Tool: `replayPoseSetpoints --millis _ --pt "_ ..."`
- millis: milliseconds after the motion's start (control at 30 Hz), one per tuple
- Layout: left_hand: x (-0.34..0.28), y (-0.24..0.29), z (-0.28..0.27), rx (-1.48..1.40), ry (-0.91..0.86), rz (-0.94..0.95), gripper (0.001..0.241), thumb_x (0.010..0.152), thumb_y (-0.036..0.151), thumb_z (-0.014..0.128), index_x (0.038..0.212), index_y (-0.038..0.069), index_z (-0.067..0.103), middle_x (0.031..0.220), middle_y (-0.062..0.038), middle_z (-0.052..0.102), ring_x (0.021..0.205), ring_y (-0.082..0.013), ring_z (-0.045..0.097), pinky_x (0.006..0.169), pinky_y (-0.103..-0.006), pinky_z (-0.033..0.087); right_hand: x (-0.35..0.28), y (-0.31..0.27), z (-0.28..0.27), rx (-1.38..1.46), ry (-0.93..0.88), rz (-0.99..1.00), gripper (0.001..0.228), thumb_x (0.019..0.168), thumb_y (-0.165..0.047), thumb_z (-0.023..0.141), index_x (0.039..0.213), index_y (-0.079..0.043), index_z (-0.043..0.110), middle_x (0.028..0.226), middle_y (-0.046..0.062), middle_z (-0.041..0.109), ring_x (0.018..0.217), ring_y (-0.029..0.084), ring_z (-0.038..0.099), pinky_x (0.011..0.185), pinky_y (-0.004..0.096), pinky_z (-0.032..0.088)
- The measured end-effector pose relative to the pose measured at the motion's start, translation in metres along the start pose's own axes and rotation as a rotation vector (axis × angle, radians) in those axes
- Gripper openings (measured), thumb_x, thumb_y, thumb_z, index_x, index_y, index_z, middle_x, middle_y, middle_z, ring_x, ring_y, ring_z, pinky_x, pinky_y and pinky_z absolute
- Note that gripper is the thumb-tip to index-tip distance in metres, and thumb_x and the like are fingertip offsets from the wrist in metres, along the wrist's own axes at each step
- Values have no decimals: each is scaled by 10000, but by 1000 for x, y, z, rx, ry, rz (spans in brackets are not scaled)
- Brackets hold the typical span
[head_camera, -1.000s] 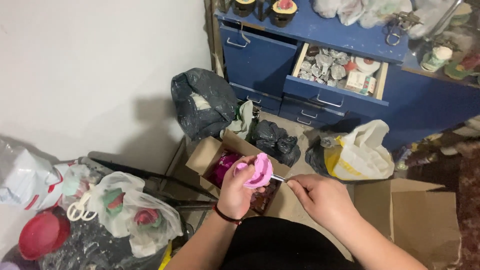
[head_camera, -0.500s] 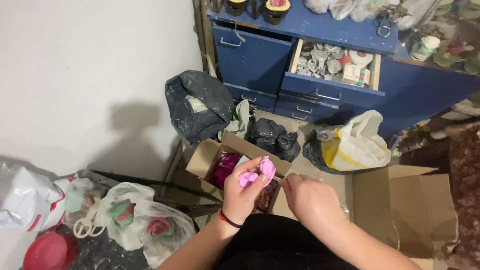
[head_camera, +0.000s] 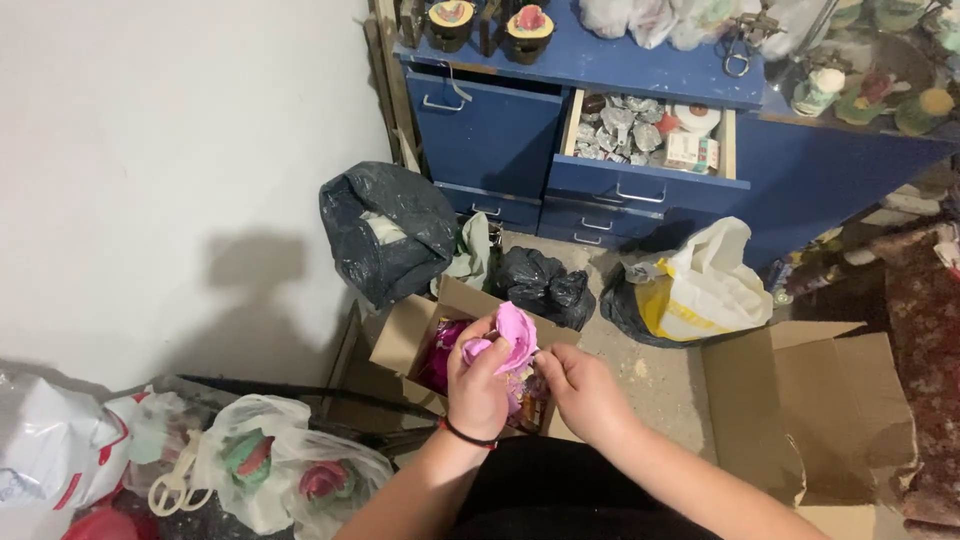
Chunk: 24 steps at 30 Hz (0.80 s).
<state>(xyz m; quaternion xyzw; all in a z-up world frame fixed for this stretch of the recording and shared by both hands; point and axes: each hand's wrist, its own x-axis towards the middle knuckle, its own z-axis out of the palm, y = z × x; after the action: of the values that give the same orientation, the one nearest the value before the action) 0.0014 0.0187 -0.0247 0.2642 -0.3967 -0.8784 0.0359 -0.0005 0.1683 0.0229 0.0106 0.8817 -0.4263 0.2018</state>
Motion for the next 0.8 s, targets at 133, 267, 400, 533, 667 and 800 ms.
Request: replayPoseSetpoints --millis 133,267,400,533,667,800 --pt "4 23 -3 12 -246 -54 515 781 162 869 1229 15 661 1107 -149 726 930 -272 740 801 -422 652 5 1 -11 8 23 -53 396 1059 -393 504 909 -87 705 779 195 738 841 408 743 760 452 582" --pt "2 45 -4 231 -479 -230 544 929 375 720 1340 25 656 1070 -242 713 868 -341 757 689 -471 674 -2 -14 -23 -376 3 -110 433 1065 -425 492 921 -78 708 774 200 722 837 423 736 739 497 584" --pt "7 16 -9 326 -365 -189 425 1029 350 629 1271 3 668 926 -231 726 686 -326 771 493 -423 666 -11 -8 -15 -693 134 -187 360 1051 -408 527 938 -126 720 727 108 714 762 314 770 713 432 623" --pt "11 -5 -23 604 -334 58 371 1056 372 580 1123 26 694 960 -151 707 867 -207 675 781 -407 622 -11 8 -4 -848 271 -282 326 1039 -397 536 825 -166 621 621 20 621 621 247 731 585 352 596" --pt "7 -11 -25 465 -372 -32 392 1063 344 551 1205 -15 621 801 -215 681 541 -306 744 487 -378 654 -9 4 -10 -719 167 -273 403 1051 -441 460 828 -151 630 638 70 637 653 303 729 597 395 592" --pt "4 -20 -25 366 -419 -80 370 1085 323 511 1220 -13 591 759 -259 705 514 -335 727 433 -370 616 -11 -11 -20 -419 -21 -167 578 1007 -573 448 840 -66 671 735 228 697 811 447 730 716 520 577"
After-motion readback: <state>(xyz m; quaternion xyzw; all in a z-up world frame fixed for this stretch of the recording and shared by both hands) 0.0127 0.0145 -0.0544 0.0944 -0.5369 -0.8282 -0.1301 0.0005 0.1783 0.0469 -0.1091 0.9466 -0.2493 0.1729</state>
